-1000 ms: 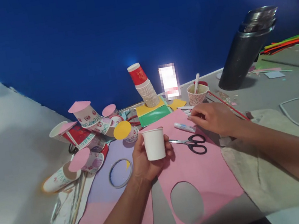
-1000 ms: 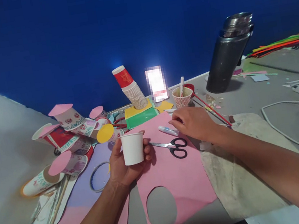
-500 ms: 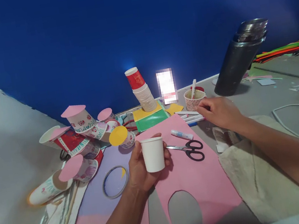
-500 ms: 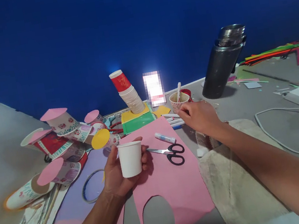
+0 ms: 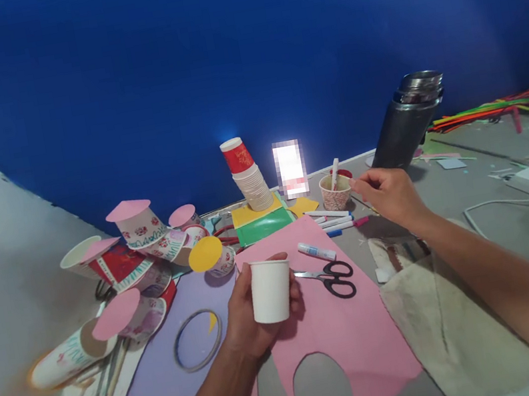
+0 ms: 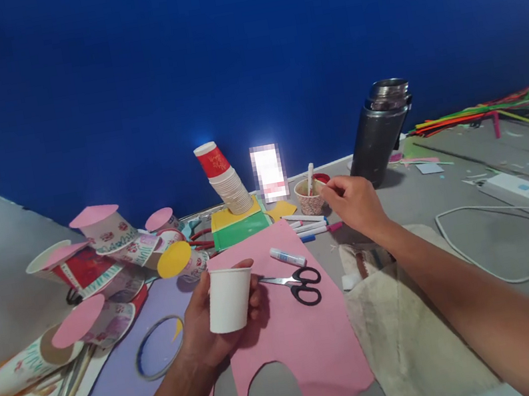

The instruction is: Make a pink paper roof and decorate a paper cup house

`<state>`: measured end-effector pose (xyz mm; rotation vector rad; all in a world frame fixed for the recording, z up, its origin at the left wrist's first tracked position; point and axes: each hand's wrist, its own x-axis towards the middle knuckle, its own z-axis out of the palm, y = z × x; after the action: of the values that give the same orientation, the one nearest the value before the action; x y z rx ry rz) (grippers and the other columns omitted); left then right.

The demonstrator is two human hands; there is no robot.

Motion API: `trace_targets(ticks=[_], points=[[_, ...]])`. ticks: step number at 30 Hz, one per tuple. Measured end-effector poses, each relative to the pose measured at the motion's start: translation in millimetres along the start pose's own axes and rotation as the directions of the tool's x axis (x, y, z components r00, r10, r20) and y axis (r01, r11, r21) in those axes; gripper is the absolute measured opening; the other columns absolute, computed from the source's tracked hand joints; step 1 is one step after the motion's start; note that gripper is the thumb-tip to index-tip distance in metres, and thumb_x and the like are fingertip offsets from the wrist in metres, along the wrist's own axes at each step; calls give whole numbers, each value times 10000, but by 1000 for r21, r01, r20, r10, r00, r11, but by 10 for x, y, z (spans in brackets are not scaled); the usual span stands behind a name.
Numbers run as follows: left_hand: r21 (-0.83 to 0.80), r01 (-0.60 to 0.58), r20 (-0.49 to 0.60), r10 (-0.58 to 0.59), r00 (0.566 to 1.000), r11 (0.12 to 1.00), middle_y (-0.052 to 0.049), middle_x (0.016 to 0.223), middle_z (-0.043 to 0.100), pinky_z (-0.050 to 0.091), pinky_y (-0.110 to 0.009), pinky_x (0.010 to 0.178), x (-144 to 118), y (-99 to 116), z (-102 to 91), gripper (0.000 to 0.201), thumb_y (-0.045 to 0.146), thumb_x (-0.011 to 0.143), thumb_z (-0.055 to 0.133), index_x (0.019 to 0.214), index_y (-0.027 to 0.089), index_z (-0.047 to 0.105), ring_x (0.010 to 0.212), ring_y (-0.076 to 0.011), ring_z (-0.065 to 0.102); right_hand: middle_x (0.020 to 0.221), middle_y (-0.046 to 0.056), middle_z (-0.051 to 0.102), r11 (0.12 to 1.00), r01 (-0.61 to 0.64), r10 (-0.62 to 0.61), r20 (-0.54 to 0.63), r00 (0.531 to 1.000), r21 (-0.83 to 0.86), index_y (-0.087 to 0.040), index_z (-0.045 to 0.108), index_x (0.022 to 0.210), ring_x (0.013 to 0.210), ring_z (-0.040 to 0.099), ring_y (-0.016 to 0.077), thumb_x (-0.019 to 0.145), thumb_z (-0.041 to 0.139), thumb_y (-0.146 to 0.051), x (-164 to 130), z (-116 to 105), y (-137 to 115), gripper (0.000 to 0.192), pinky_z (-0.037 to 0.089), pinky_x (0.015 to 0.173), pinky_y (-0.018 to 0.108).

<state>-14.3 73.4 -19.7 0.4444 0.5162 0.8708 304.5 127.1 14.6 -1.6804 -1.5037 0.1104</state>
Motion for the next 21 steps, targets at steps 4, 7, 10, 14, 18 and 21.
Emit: trace_targets(ticks=[4, 7, 10, 14, 18, 21], points=[[19, -24, -7, 25, 1000, 1000, -118, 936, 761, 548, -335, 627, 6, -22, 1, 627, 573, 802, 861, 1218, 118, 747, 746, -235, 704, 548, -3, 585, 996, 54, -55, 12, 998, 76, -240, 651, 634, 532, 507, 167, 882, 625, -511, -51, 35, -35, 368, 362, 548, 322], [45, -66, -1, 66, 998, 997, -121, 936, 757, 544, -337, 610, 7, -47, -15, 661, 577, 798, 863, 1239, 102, 737, 748, -242, 700, 542, -4, 570, 994, 66, -67, 19, 998, 88, -241, 650, 637, 526, 499, 168, 881, 626, -512, -78, 49, -39, 365, 346, 547, 330], [60, -58, 8, 57, 998, 997, -106, 887, 740, 544, -342, 608, -1, -52, -18, 625, 573, 834, 827, 1238, 105, 732, 741, -246, 697, 524, -6, 555, 994, 49, -53, 44, 998, 96, -245, 651, 631, 516, 483, 170, 875, 630, -511, -90, 63, -25, 361, 337, 540, 341], [34, -15, -13, 16, 1000, 999, -97, 878, 739, 552, -339, 612, -6, -36, -5, 589, 572, 862, 801, 1238, 126, 722, 732, -243, 704, 544, 4, 576, 997, 27, -31, 53, 998, 79, -253, 655, 637, 533, 510, 185, 892, 655, -530, -73, 62, 10, 377, 366, 553, 359], [53, -21, -20, 22, 1000, 998, -114, 958, 771, 557, -336, 594, 4, -37, -22, 531, 533, 860, 813, 1213, 151, 707, 733, -251, 728, 580, 29, 625, 981, -27, 17, 50, 999, 192, -261, 650, 652, 528, 530, 203, 940, 652, -548, -41, -2, -3, 406, 412, 553, 382], [170, -32, 27, 28, 999, 985, -121, 951, 784, 551, -324, 575, 0, -59, -49, 550, 556, 822, 846, 1157, 142, 709, 702, -250, 735, 678, 44, 710, 959, -5, -46, 174, 984, 282, -259, 720, 752, 569, 596, 209, 946, 661, -537, -122, -37, -136, 344, 503, 566, 389]])
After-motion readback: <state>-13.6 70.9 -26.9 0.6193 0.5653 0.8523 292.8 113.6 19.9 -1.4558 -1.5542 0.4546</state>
